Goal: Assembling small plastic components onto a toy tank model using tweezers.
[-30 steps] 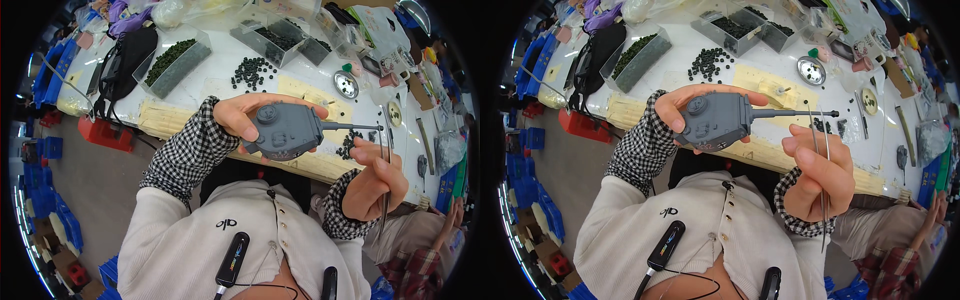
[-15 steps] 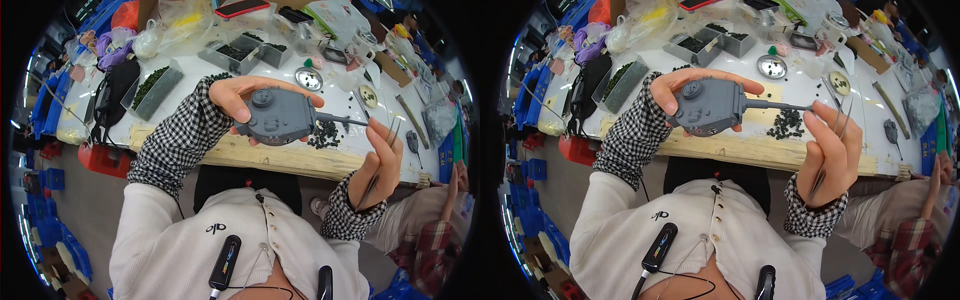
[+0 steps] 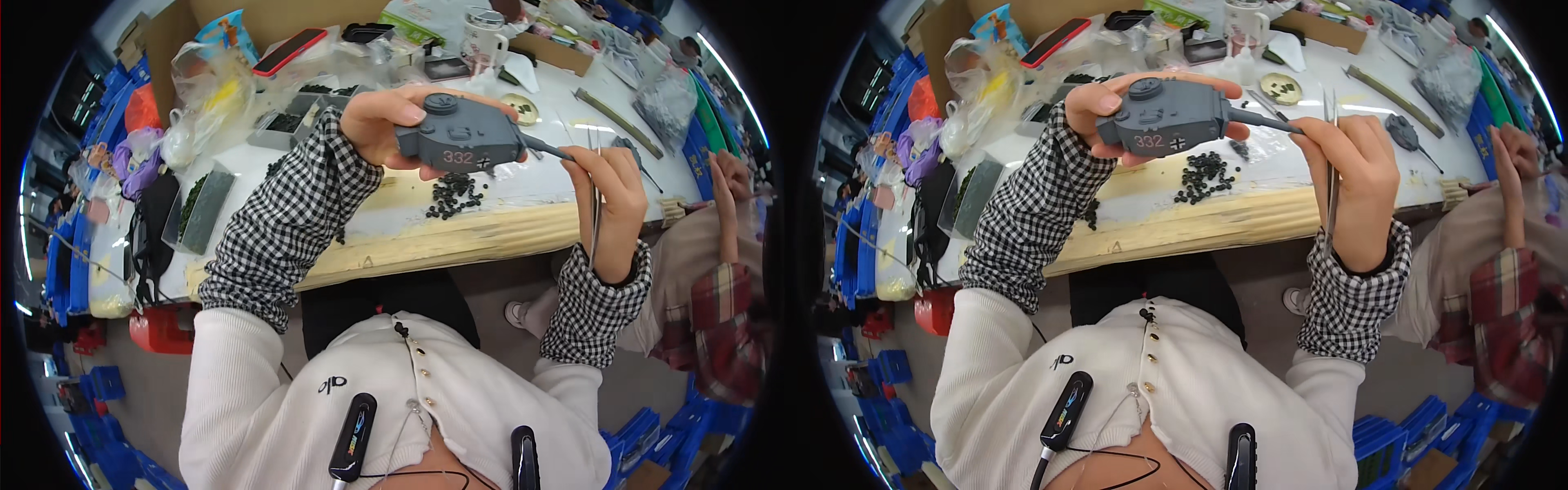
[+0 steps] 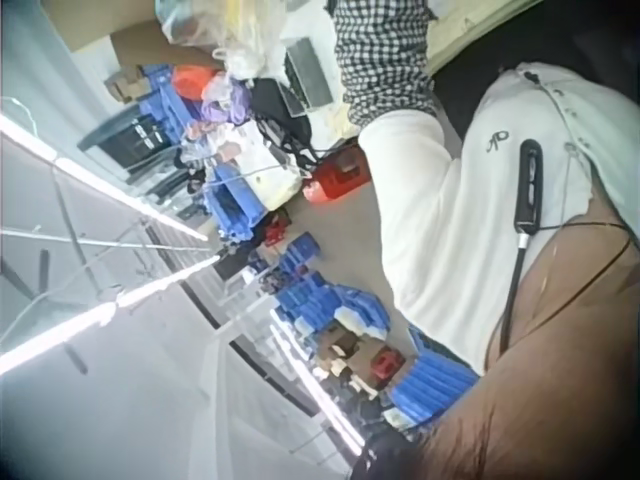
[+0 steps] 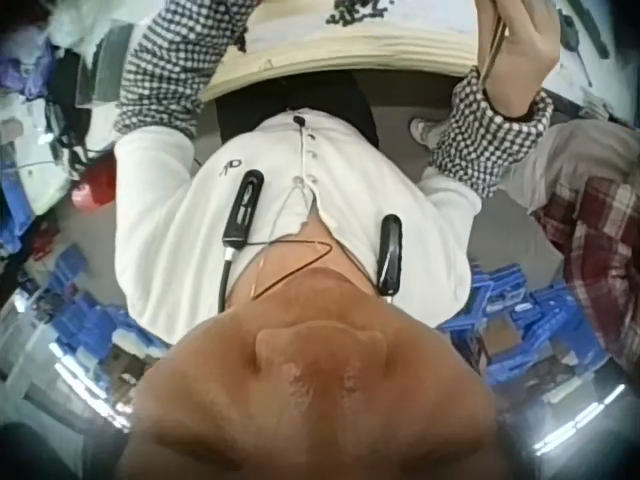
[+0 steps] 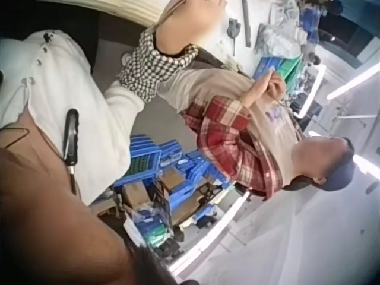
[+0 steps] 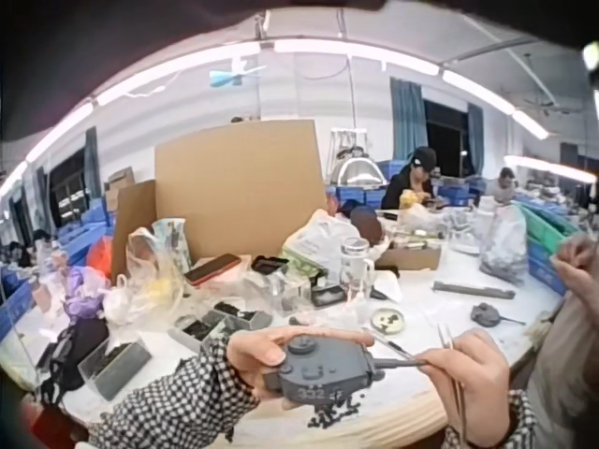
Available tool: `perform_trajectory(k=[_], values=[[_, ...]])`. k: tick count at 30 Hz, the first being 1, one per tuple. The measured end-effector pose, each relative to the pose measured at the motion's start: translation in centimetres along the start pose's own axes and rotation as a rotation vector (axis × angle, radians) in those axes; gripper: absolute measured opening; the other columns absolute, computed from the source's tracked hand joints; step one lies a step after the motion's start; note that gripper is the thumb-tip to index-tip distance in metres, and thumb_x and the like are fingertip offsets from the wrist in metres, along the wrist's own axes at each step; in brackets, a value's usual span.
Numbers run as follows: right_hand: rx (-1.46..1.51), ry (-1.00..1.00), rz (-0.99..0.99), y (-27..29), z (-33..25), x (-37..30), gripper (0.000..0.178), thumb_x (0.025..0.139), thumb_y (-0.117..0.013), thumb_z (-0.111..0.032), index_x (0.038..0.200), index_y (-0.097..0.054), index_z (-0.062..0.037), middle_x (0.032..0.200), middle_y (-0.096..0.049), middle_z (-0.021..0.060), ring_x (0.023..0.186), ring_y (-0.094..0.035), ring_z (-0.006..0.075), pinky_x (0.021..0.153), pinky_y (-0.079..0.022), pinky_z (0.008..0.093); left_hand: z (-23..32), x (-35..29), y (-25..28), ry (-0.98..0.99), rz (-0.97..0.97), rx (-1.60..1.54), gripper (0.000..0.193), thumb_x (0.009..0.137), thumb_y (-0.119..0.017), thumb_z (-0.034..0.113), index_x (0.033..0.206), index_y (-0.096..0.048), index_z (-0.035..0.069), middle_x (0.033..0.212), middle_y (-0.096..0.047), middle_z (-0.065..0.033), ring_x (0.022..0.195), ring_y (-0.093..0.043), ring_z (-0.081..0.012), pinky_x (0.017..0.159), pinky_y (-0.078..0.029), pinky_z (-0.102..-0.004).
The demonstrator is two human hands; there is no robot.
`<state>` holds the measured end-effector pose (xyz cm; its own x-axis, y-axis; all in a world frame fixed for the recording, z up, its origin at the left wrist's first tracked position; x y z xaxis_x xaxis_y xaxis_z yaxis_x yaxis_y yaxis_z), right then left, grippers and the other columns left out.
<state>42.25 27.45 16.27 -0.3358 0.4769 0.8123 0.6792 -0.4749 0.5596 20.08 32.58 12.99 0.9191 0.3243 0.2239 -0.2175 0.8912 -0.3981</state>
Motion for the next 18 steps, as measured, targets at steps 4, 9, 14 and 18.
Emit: perform_trajectory(k=[4, 9, 14, 18], values=[[-0.038, -0.041, 0.06, 0.5, 2.8, -1.1, 0.017, 0.072, -0.078, -0.004, 0.088, -0.071, -0.0044, 0.067, -0.052, 0.0082, 0.067, -0.051, 0.026, 0.061, -0.042, 0.0364, -0.9, 0.1, 1.7, -0.058, 0.17, -0.147, 0.087, 0.096, -0.046, 0.052, 0.148, -0.013, -0.009, 0.142, -0.034, -0.0365, 0.099, -0.066, -0.035, 0.065, -0.062, -0.0286], [-0.379, -0.338, 0.204, 1.6, 10.0, -8.3, 0.013, 0.077, -0.076, -0.014, 0.089, -0.073, -0.0083, 0.068, -0.056, 0.0089, 0.068, -0.056, 0.0266, 0.061, -0.045, 0.0374, -2.2, -2.6, 1.3, -0.113, 0.433, -0.057, 0.081, 0.1, -0.031, 0.058, 0.149, -0.019, -0.005, 0.149, -0.027, -0.0326, 0.121, -0.054, -0.0413, 0.089, -0.058, -0.0422], [-0.801, -0.526, 0.117, 0.5, 15.5, -13.6, 0.015, 0.086, -0.068, -0.026, 0.092, -0.075, -0.0142, 0.074, -0.064, 0.008, 0.074, -0.062, 0.0281, 0.066, -0.05, 0.0401, -1.3, -5.0, -2.4, -0.123, 0.697, 0.282, 0.088, 0.095, -0.046, 0.061, 0.147, -0.024, -0.007, 0.14, -0.045, -0.0228, 0.08, -0.055, -0.0136, 0.054, -0.045, -0.0204], [-0.908, -0.595, 0.06, -0.1, 18.3, -14.9, 0.016, 0.089, -0.064, -0.028, 0.092, -0.074, -0.0166, 0.073, -0.063, 0.0066, 0.077, -0.061, 0.027, 0.069, -0.048, 0.0404, 2.3, -7.4, -6.9, -0.386, 0.517, 0.323, 0.05, 0.092, -0.065, 0.044, 0.114, -0.05, 0.002, 0.103, -0.051, -0.0071, 0.071, -0.043, -0.0085, 0.054, -0.037, -0.0188]])
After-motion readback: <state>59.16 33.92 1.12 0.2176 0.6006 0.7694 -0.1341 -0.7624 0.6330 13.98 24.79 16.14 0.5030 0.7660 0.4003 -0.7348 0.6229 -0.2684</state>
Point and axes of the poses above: each hand's wrist, its own x-axis towards the middle knuckle, its own y-axis out of the back of the hand, z = x × y, the point moved 5 cm from there along x, towards the middle knuckle
